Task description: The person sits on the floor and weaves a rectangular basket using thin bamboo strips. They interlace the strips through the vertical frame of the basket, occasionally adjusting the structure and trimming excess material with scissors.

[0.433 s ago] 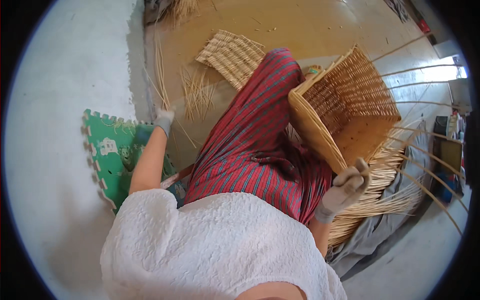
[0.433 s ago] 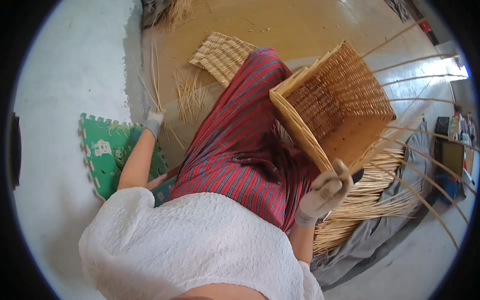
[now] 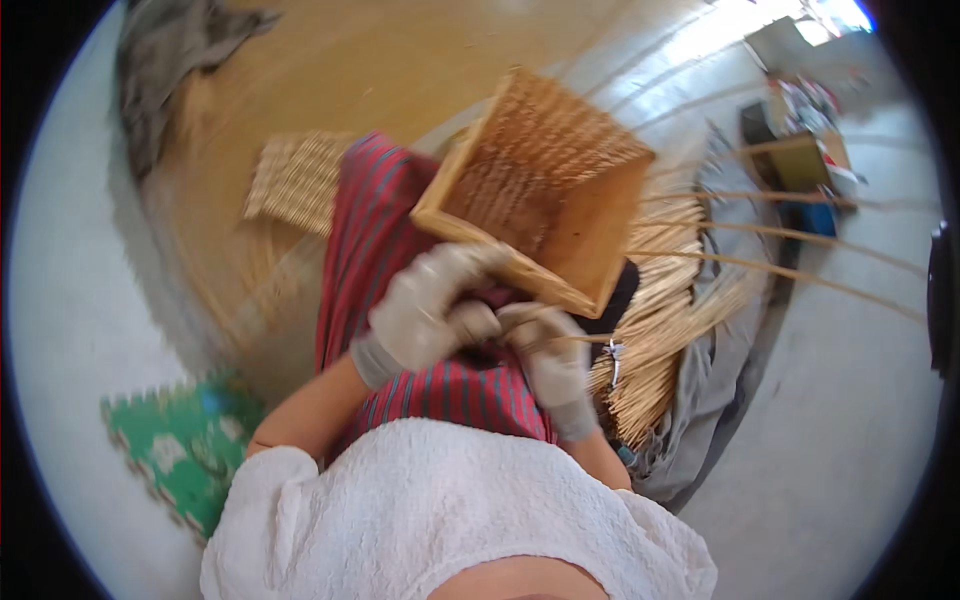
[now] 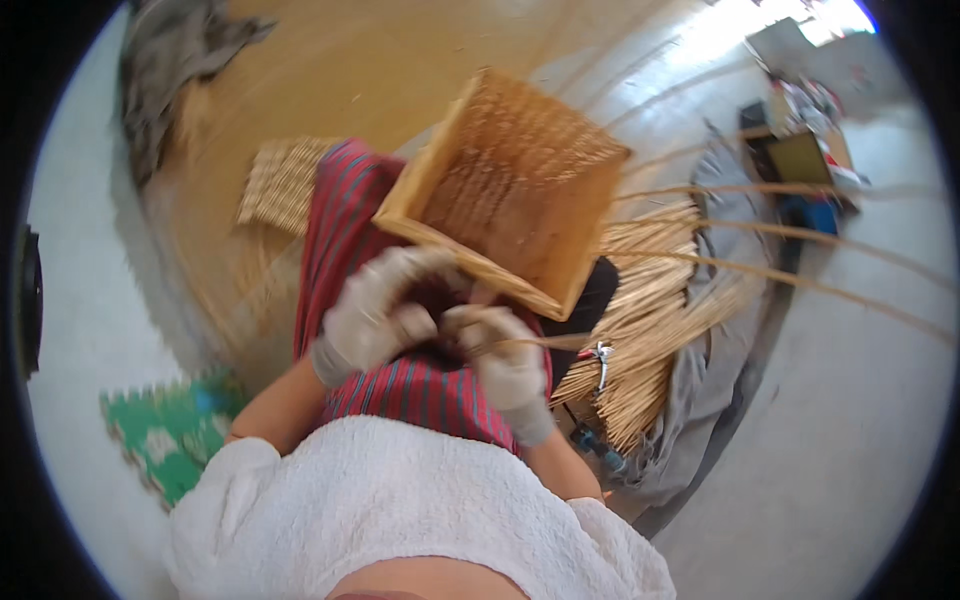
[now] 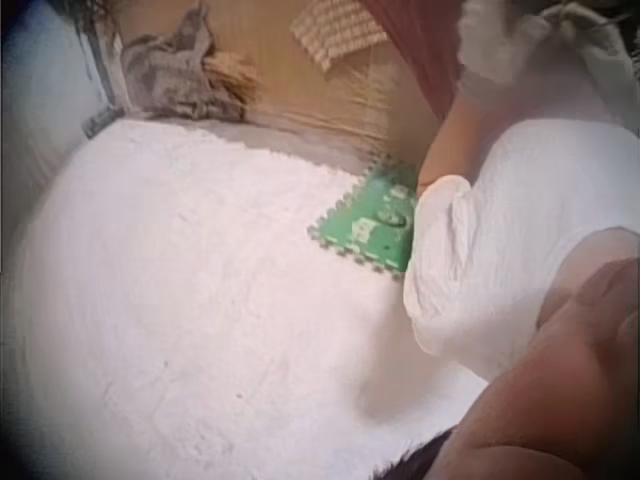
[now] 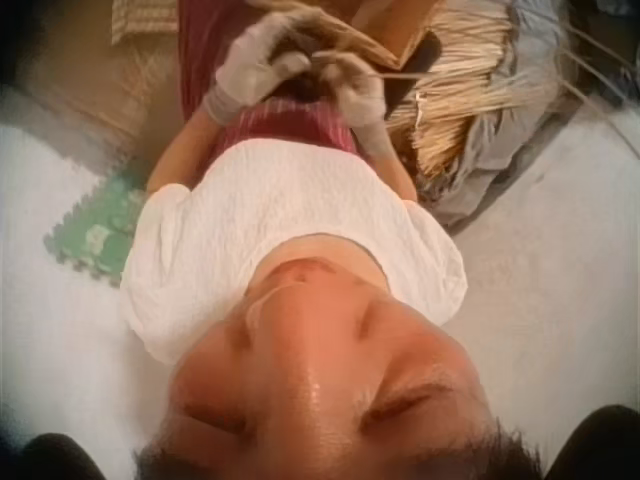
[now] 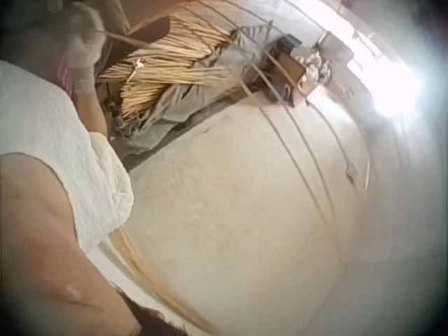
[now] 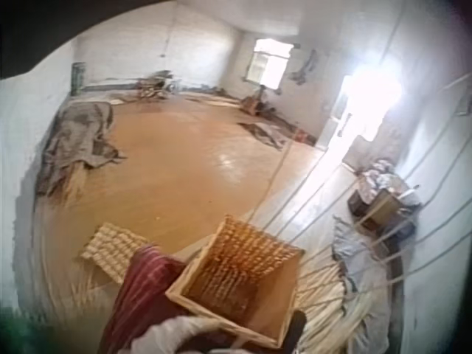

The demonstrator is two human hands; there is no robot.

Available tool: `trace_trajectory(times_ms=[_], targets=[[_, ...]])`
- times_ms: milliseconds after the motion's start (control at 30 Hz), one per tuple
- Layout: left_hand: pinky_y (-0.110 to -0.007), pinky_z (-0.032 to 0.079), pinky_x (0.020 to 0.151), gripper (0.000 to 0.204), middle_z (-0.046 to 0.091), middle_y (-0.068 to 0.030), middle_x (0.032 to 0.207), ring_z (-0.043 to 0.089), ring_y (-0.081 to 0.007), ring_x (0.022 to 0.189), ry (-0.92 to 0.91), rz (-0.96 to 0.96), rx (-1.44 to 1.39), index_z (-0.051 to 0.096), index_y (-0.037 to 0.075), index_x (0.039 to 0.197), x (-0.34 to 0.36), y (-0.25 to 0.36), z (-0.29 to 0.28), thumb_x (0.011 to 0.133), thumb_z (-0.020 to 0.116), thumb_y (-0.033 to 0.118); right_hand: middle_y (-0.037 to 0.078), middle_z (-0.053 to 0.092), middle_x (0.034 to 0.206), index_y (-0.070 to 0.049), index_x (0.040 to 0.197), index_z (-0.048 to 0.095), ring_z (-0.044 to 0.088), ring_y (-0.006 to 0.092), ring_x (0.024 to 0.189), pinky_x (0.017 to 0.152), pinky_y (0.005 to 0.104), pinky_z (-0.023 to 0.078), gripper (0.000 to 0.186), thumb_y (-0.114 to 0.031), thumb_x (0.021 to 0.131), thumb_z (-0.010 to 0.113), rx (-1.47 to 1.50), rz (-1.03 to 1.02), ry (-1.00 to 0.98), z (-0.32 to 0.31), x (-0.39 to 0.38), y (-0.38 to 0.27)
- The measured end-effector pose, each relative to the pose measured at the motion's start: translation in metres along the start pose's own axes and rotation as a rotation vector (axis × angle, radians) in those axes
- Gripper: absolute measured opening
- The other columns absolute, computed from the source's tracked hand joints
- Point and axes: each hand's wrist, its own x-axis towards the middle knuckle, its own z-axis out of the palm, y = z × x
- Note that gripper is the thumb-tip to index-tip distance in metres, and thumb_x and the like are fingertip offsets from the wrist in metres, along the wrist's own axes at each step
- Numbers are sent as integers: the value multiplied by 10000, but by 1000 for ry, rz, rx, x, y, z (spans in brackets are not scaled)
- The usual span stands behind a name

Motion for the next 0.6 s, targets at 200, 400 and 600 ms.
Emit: trace_trajectory(times_ms=[200,400,600], targets=[[-372,537,936,466,700,-152,1095,677,-245,1016,-60,-135,-632,569,-46,1226,28,-5,65,1081,419,370,40,674,920,-17,1210,626,644,139,806,719,282,537,247,-173,1032,558,536,137,379,2,-2,-19],[-296,553,790,443,668,-65,836,671,-143,837,321,-134,-649,599,6,1195,69,-24,27,1087,400,387,22,590,955,-77,1221,592,568,103,797,667,206,513,285,-264,1006,605,836,-516,857,-177,-17,27],[-242,522,691,372,607,-3,746,606,-83,727,-1,-182,-646,657,27,1110,131,-21,45,1067,494,358,47,591,1047,-58,1272,566,589,120,951,733,220,549,295,-119,986,609,947,-404,1107,-222,94,80]])
